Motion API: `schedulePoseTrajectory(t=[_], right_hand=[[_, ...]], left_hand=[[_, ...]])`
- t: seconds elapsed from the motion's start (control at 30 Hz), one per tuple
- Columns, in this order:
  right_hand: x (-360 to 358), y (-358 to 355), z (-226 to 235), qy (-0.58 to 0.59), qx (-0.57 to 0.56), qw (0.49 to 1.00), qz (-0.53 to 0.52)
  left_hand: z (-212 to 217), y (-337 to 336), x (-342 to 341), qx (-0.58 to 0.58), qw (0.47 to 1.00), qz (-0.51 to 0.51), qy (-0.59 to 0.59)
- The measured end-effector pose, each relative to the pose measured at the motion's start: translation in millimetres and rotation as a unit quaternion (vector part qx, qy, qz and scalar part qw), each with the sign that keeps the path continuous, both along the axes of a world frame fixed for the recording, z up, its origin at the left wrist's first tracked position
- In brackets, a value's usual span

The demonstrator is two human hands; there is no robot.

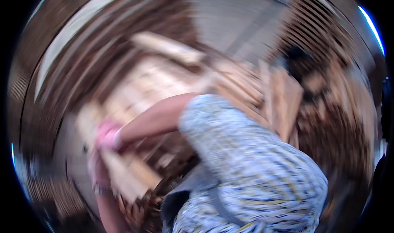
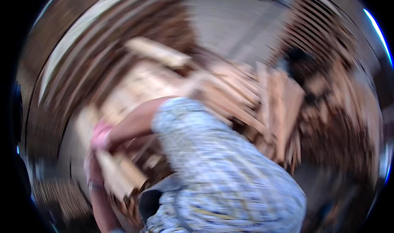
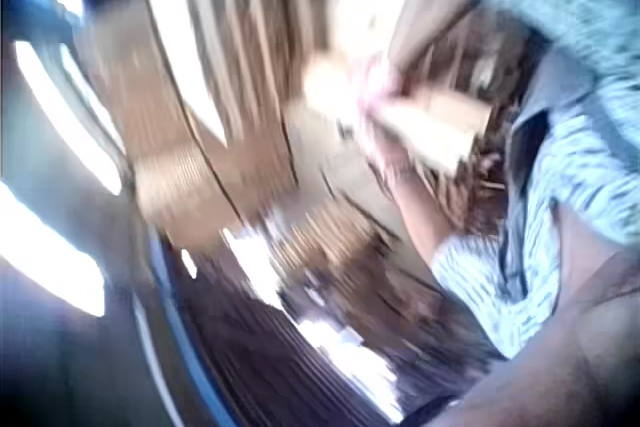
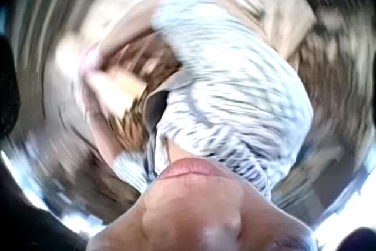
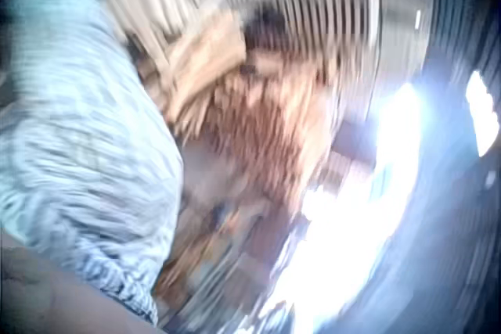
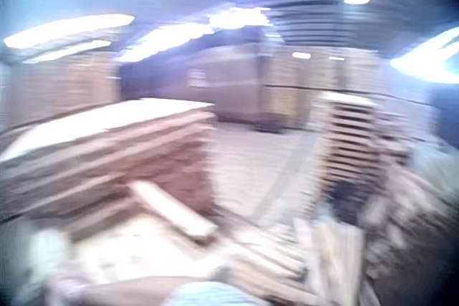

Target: The person repeatedly picks up wooden planks from a large pile and places them onto a growing stack. They handle the planks one at a time or in small groups, aligning them as they build the stack higher. The process is continuous and repetitive throughout the clip.

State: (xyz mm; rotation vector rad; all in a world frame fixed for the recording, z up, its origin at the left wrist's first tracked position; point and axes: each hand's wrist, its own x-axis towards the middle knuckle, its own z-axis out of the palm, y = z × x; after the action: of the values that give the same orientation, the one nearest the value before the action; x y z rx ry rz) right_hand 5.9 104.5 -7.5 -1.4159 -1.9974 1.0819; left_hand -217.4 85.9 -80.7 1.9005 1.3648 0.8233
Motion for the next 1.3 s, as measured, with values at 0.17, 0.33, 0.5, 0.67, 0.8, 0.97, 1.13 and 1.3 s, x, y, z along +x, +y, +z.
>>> schedulePoseTrajectory(t=[0.17, 0.33, 0.5, 0.67, 0.8, 0.97, 1.13, 1.3], right_hand=[[-55, 1, 16, 0.074, 0.067, 0.994, 0.052], [-51, 4, 26, 0.118, 0.129, 0.983, 0.048], [-55, -13, 44, 0.177, 0.207, 0.959, 0.077], [-38, -19, 68, 0.244, 0.311, 0.914, 0.092], [-5, -39, 88, 0.286, 0.398, 0.866, 0.102], [55, -69, 103, 0.291, 0.486, 0.819, 0.092], [113, -103, 107, 0.271, 0.541, 0.794, 0.062], [176, -148, 94, 0.242, 0.559, 0.793, -0.007]], left_hand=[[99, -61, 57, -0.052, 0.986, 0.131, 0.094], [96, -59, 48, -0.175, 0.931, 0.286, -0.143], [103, -59, 33, -0.213, 0.917, 0.293, -0.165], [104, -61, 43, -0.17, 0.953, 0.24, -0.079], [90, -50, 75, -0.091, 0.982, 0.159, 0.05], [69, -25, 136, -0.026, 0.983, 0.071, 0.165], [58, -8, 188, 0.008, 0.973, 0.016, 0.229], [56, 0, 222, 0.034, 0.961, -0.01, 0.275]])
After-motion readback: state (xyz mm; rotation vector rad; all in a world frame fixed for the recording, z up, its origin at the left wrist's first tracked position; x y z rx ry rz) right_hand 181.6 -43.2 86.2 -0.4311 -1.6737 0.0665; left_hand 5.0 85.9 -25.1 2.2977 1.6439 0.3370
